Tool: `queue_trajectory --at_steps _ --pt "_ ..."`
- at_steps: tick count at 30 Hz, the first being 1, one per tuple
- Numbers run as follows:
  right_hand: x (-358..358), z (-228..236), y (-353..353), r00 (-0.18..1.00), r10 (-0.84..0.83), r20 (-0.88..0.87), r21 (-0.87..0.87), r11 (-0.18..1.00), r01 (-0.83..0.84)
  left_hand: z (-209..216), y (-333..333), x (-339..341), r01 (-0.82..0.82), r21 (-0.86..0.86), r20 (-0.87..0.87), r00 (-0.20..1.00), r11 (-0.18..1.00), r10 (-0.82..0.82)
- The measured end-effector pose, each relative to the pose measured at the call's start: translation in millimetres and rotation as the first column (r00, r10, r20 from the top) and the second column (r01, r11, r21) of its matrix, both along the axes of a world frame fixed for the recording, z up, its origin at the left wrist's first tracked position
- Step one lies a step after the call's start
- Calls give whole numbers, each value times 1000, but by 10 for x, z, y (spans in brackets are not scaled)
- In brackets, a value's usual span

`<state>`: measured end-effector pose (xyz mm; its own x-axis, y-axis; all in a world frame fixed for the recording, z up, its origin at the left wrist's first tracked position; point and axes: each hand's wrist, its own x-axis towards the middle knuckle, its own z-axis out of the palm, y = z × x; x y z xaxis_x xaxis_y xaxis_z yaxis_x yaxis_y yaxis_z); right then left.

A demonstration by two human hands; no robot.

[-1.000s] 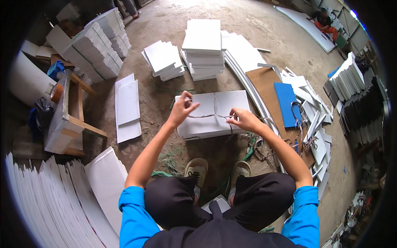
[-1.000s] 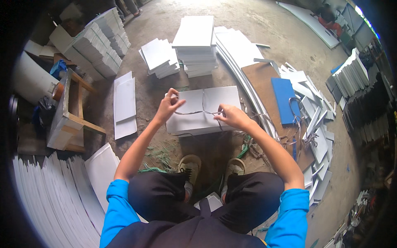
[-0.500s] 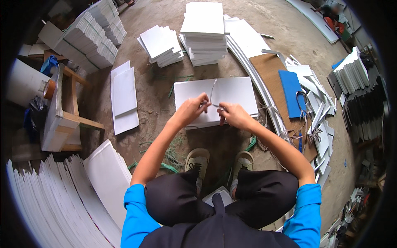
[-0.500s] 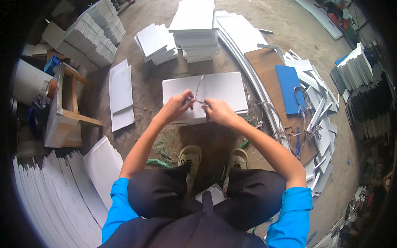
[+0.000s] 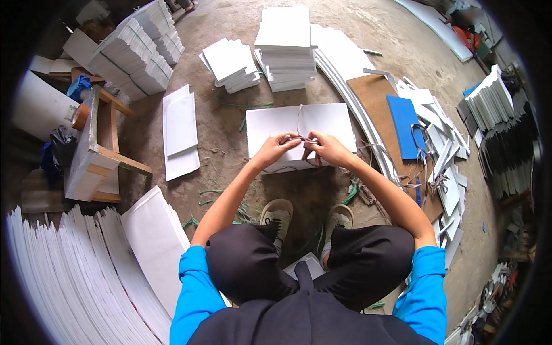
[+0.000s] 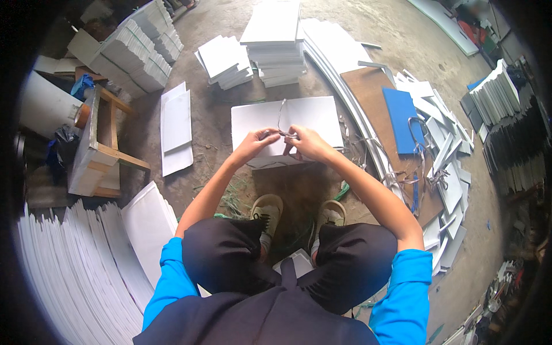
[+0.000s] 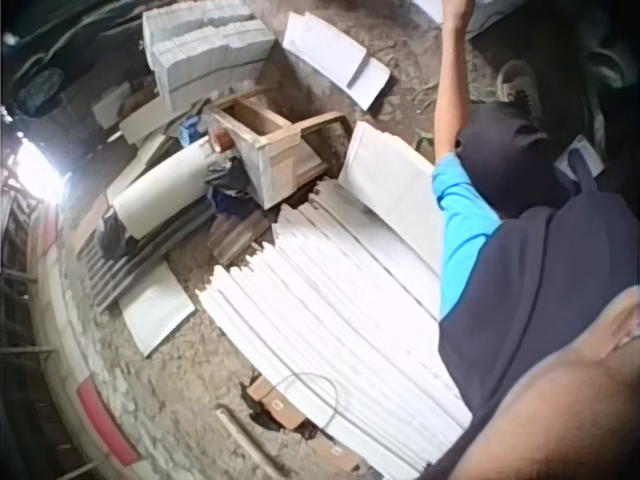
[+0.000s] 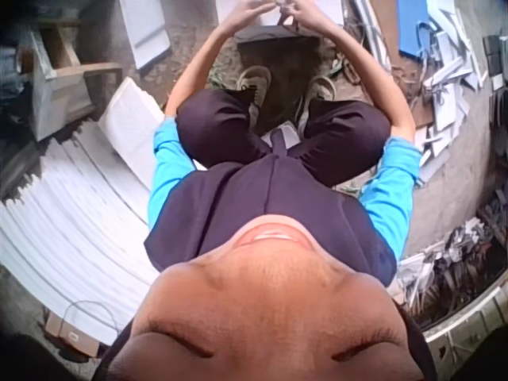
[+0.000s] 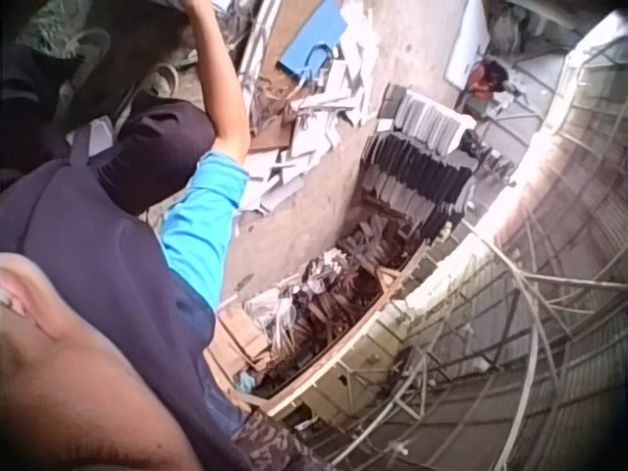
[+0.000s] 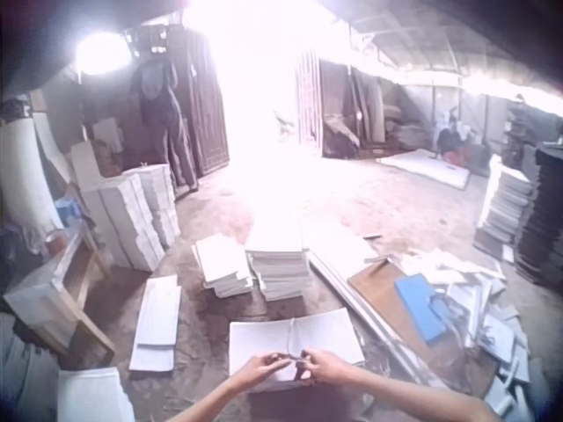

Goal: The person sits on the floor and stacks white rectangular sheets into a bundle. They wrap a string around the stack, tie a knot, and use a blue plastic tool to tighten the knot. Finally, they cut the excess string and place the finished bundle on a nearby pile.

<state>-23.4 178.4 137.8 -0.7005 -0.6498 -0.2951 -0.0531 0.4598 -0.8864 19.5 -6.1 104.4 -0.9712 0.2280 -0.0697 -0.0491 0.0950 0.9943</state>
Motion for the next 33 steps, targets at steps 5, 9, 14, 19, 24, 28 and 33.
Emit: queue_trajectory --at_steps 5,9,14,19,24,28,33 --pt "29 -171 130 994 33 -108 73 997 -25 28 88 2 -49 82 58 997 995 45" --pt "66 -347 202 943 113 -313 116 990 -80 -112 7 -93 -189 464 254 964 866 74" --pt "140 -380 122 879 132 -459 151 986 -69 -118 -100 -93 -242 382 177 966 892 187" --pt "148 -376 -2 890 126 -438 32 992 -124 -39 -94 -93 -123 108 35 992 987 120" --pt "107 -204 -28 949 88 -303 2 996 -91 -162 -59 -93 -121 111 22 993 986 119" --pt "158 101 -102 985 62 -158 -99 992 -78 -273 -110 -169 -140 -58 -91 987 988 135" --pt "-14 80 72 999 -34 -20 -168 985 30 -26 -59 -239 -47 63 78 996 997 41"
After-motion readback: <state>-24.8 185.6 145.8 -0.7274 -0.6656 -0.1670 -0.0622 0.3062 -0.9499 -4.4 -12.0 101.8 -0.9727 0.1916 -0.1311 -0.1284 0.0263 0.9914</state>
